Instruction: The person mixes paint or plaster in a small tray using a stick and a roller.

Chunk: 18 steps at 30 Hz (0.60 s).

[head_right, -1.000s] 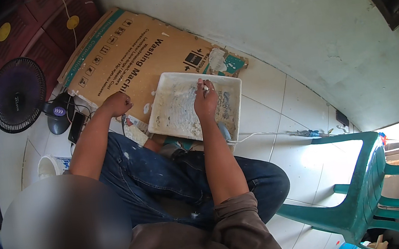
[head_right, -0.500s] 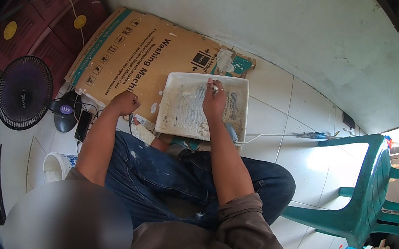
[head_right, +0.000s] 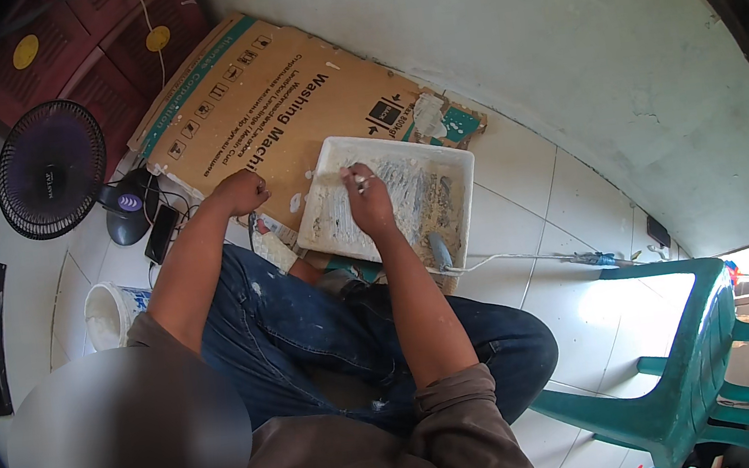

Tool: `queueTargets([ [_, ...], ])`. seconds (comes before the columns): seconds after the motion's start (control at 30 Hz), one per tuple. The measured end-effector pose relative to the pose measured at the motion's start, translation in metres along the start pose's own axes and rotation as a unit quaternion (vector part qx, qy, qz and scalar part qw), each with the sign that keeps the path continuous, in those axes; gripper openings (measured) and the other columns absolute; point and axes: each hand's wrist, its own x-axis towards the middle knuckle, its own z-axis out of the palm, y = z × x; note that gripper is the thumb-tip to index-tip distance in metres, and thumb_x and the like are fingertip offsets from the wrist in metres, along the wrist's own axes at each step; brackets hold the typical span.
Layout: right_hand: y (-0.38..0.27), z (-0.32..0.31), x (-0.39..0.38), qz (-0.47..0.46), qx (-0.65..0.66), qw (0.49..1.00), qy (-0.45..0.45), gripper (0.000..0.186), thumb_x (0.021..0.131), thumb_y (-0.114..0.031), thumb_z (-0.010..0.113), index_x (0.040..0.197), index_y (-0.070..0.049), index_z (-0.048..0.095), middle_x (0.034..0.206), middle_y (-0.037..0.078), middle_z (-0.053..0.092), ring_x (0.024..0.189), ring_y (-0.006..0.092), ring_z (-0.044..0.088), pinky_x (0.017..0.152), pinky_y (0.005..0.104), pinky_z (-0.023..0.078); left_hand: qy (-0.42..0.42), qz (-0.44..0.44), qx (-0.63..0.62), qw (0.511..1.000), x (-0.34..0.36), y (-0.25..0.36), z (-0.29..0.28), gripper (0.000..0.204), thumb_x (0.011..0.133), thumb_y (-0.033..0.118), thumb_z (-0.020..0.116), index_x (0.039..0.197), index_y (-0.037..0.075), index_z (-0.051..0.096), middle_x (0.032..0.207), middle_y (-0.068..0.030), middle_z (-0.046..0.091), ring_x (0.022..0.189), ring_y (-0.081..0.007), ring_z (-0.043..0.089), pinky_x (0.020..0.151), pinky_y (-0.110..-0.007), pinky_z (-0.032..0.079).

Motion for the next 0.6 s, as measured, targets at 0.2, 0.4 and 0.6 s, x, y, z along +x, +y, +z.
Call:
queueTargets([
  [0.2,0.007,-0.033,0.013,0.04,-0.017,0.967,0.25,0.035,0.108,-0.032,0.059,0.104,0.002,0.066,0.073,0.009,0.063,0.07,0.0142,0.056,0.068,0.0344,0.047,-0.002,-0.006,0.007,1.0,0.0,-0.004,0.001,0.028,0.092,0.033,0.068,0.088,0.006,0.075,0.088,-0.0189,0.072,0.086,-0.0369,0.07,0.08,-0.047,0.054],
  [0.4,0.002,-0.005,-0.001,0.018,-0.057,0.998,0.018,0.028,0.107,-0.024,0.059,0.101,0.003,0.063,0.095,0.024,0.067,0.089,0.0394,0.066,0.08,0.0433,0.051,-0.002,-0.003,0.004,1.0,0.003,0.001,0.001,0.029,0.092,0.034,0.068,0.088,0.006,0.075,0.088,-0.0187,0.072,0.087,-0.0364,0.07,0.08,-0.047,0.055],
  [0.6,0.012,0.008,-0.005,0.009,0.029,0.998,-0.055,0.037,0.107,-0.033,0.059,0.102,0.004,0.064,0.086,0.014,0.066,0.078,0.0206,0.062,0.078,0.0357,0.051,0.001,-0.002,0.007,1.0,0.006,0.004,0.001,0.029,0.092,0.034,0.068,0.087,0.006,0.075,0.087,-0.0198,0.072,0.086,-0.0368,0.07,0.08,-0.047,0.055],
])
